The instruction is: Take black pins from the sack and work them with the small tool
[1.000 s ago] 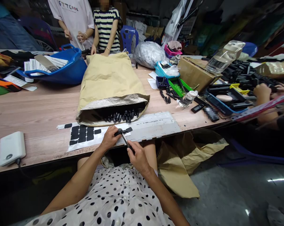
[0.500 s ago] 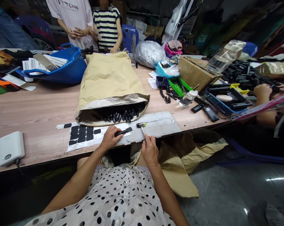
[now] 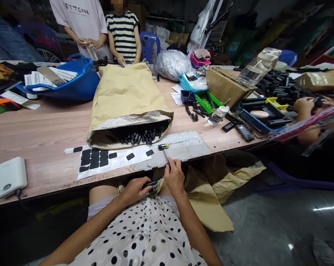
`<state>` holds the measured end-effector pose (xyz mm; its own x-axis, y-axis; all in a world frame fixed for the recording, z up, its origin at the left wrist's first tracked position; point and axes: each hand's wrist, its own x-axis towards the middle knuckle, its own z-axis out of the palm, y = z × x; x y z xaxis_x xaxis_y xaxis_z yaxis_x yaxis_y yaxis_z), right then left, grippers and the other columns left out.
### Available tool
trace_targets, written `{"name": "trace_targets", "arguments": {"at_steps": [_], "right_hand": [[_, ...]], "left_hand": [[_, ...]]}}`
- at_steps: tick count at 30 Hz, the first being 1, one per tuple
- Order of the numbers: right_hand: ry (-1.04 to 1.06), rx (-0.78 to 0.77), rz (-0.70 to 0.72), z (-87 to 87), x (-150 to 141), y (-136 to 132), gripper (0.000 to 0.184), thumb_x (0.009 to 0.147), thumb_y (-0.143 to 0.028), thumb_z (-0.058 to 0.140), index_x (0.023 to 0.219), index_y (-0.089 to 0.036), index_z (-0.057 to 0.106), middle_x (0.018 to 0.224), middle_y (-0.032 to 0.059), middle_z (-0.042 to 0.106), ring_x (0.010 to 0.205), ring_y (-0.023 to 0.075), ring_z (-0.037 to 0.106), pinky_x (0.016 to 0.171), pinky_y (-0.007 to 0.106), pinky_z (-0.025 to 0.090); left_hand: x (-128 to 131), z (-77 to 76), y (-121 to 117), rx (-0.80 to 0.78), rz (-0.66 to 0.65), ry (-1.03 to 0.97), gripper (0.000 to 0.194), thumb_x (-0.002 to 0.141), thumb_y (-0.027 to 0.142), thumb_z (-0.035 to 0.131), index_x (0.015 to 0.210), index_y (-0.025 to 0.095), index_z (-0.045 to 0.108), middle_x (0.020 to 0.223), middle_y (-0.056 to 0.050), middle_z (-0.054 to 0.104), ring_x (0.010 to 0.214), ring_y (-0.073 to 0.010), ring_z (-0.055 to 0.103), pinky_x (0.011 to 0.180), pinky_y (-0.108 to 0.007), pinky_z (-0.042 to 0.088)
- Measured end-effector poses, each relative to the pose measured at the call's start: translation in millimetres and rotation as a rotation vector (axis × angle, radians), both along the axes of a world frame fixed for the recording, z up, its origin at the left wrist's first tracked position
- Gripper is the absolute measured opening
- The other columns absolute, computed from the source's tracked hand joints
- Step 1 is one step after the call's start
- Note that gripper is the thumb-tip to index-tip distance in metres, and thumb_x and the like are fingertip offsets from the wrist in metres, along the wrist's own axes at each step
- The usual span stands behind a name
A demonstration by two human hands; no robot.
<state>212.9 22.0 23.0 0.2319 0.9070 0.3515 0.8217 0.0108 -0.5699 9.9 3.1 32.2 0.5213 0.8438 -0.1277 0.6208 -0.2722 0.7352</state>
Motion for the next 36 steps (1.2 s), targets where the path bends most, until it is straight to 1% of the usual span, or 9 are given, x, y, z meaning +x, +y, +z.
{"name": "trace_targets", "arguments": {"at_steps": [8, 11, 16, 18, 21, 24, 26, 31, 36], "right_hand": [[0.001, -0.015, -0.001, -2.2, 0, 0, 0.039, 0.087, -0.024, 0.049, 0.119, -0.024, 0.072, 0.098, 0.0072, 0.06, 0.08, 0.0193, 0.064, 0.064, 0.027, 0.055], [-0.011, 0.008, -0.004, -3.3, 0, 1, 0.039, 0.087, -0.024, 0.048, 0.119, -0.025, 0.072, 0.097, 0.0062, 0.06, 0.08, 0.0184, 0.064, 0.064, 0.026, 0.054], [-0.02, -0.001, -0.001, -4.1, 1, 0, 0.039, 0.088, -0.023, 0.047, 0.118, -0.024, 0.072, 0.098, 0.0071, 0.06, 0.081, 0.0193, 0.065, 0.065, 0.027, 0.054], [-0.02, -0.01, -0.001, -4.1, 1, 0, 0.039, 0.088, -0.023, 0.048, 0.118, -0.023, 0.072, 0.098, 0.0073, 0.059, 0.083, 0.0197, 0.065, 0.066, 0.027, 0.055], [-0.017, -0.014, -0.001, -4.1, 1, 0, 0.039, 0.088, -0.024, 0.048, 0.119, -0.023, 0.072, 0.099, 0.0074, 0.059, 0.083, 0.0196, 0.065, 0.065, 0.027, 0.055], [-0.014, -0.011, 0.004, -4.1, 1, 0, 0.039, 0.088, -0.024, 0.048, 0.119, -0.023, 0.072, 0.099, 0.0074, 0.06, 0.081, 0.0193, 0.064, 0.063, 0.027, 0.054], [-0.015, -0.007, 0.006, -4.4, 0, 0, 0.039, 0.088, -0.024, 0.048, 0.119, -0.023, 0.072, 0.098, 0.0073, 0.06, 0.08, 0.0191, 0.064, 0.062, 0.026, 0.054], [-0.031, 0.021, 0.002, -5.4, 0, 0, 0.039, 0.089, -0.024, 0.047, 0.118, -0.023, 0.072, 0.097, 0.0068, 0.061, 0.079, 0.0183, 0.065, 0.061, 0.025, 0.053], [-0.044, 0.0, 0.001, -5.6, 1, 0, 0.04, 0.089, -0.024, 0.047, 0.12, -0.022, 0.072, 0.098, 0.0069, 0.061, 0.081, 0.0175, 0.065, 0.061, 0.023, 0.052]], "left_hand": [[5, -26.5, 4, -0.228, 0.078, 0.322, 0.023, 0.09, 0.024, 0.057, 0.111, 0.024, 0.067, 0.101, -0.01, 0.077, 0.097, -0.0271, 0.073, 0.078, -0.033, 0.052], [5, -18.3, 3, -0.224, 0.041, 0.287, 0.029, 0.086, 0.023, 0.06, 0.114, 0.024, 0.067, 0.099, -0.009, 0.077, 0.095, -0.026, 0.073, 0.076, -0.032, 0.052], [-3, 18.9, 20, -0.128, 0.041, 0.016, 0.016, 0.087, 0.033, 0.06, 0.086, 0.023, 0.072, 0.072, -0.001, 0.073, 0.065, -0.0182, 0.066, 0.061, -0.027, 0.047], [-12, 33.8, 40, -0.02, 0.174, -0.09, 0.023, 0.09, 0.036, 0.056, 0.078, 0.022, 0.07, 0.069, 0.0, 0.07, 0.061, -0.0159, 0.063, 0.06, -0.026, 0.046], [-33, 45.2, 80, 0.241, 0.534, -0.12, 0.022, 0.089, 0.035, 0.055, 0.08, 0.021, 0.069, 0.073, -0.001, 0.068, 0.066, -0.0169, 0.062, 0.066, -0.028, 0.048], [-56, 41.6, 120, 0.45, 0.861, -0.052, 0.014, 0.085, 0.031, 0.059, 0.088, 0.021, 0.068, 0.09, -0.007, 0.065, 0.077, -0.0216, 0.063, 0.076, -0.034, 0.052], [-69, 34.8, 137, 0.444, 0.994, 0.03, 0.015, 0.083, 0.031, 0.062, 0.09, 0.019, 0.066, 0.097, -0.012, 0.061, 0.087, -0.0285, 0.064, 0.082, -0.042, 0.053], [-78, 25.1, 150, 0.172, 1.074, 0.214, 0.022, 0.085, 0.039, 0.061, 0.082, 0.018, 0.061, 0.098, -0.021, 0.06, 0.098, -0.043, 0.062, 0.085, -0.057, 0.05], [-72, 30.8, 148, 0.139, 1.088, 0.344, 0.019, 0.086, 0.035, 0.059, 0.085, 0.017, 0.065, 0.101, -0.02, 0.063, 0.101, -0.0393, 0.063, 0.088, -0.05, 0.051]]}}
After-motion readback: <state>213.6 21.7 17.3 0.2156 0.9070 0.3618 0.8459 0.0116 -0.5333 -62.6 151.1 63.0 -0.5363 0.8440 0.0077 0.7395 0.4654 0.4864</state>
